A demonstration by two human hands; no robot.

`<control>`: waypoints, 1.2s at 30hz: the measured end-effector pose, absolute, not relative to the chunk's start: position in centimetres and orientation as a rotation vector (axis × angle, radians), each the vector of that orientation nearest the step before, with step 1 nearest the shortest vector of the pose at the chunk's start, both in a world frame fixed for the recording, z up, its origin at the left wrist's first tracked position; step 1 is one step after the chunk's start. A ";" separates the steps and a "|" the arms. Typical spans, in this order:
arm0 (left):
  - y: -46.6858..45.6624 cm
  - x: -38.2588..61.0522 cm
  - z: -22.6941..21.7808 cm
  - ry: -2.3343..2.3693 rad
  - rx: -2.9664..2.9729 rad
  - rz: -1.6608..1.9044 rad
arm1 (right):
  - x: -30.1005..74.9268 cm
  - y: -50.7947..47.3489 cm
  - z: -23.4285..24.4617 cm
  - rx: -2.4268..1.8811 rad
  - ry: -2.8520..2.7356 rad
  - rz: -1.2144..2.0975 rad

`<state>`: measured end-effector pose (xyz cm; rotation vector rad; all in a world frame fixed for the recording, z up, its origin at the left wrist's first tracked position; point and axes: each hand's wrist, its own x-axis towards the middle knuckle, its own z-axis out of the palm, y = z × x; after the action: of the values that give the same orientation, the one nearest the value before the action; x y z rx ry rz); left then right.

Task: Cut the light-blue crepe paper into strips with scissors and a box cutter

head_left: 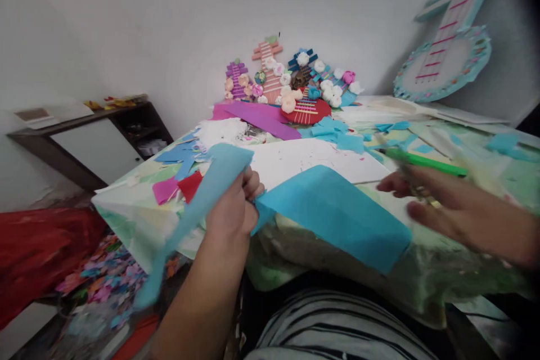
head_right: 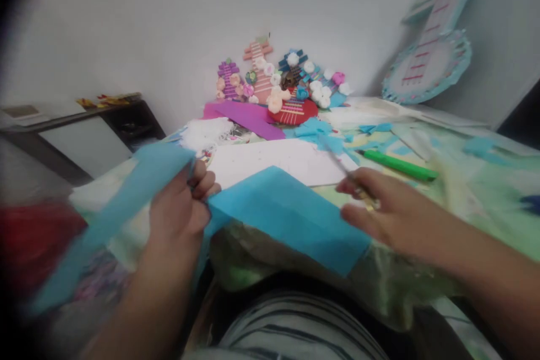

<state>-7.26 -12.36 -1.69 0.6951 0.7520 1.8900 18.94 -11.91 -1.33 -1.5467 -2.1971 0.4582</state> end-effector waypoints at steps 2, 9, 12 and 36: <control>-11.2 -7.4 -1.0 0.636 0.697 1.757 | 16.6 -11.2 -1.8 -1.472 -2.311 0.405; -8.1 -6.6 -1.2 0.418 0.686 1.510 | 10.8 -6.9 -1.4 -1.110 -1.925 0.980; -7.4 -6.2 -0.8 0.499 0.707 1.539 | 10.5 -6.2 -1.2 -0.781 -1.775 1.313; -5.9 -4.3 2.4 0.992 1.355 1.437 | 15.5 -5.5 -0.3 -0.822 -1.269 1.509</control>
<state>-4.32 -5.85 2.38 1.3552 0.9924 1.4373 15.50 -5.48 -0.28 -0.8217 -1.2694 1.5092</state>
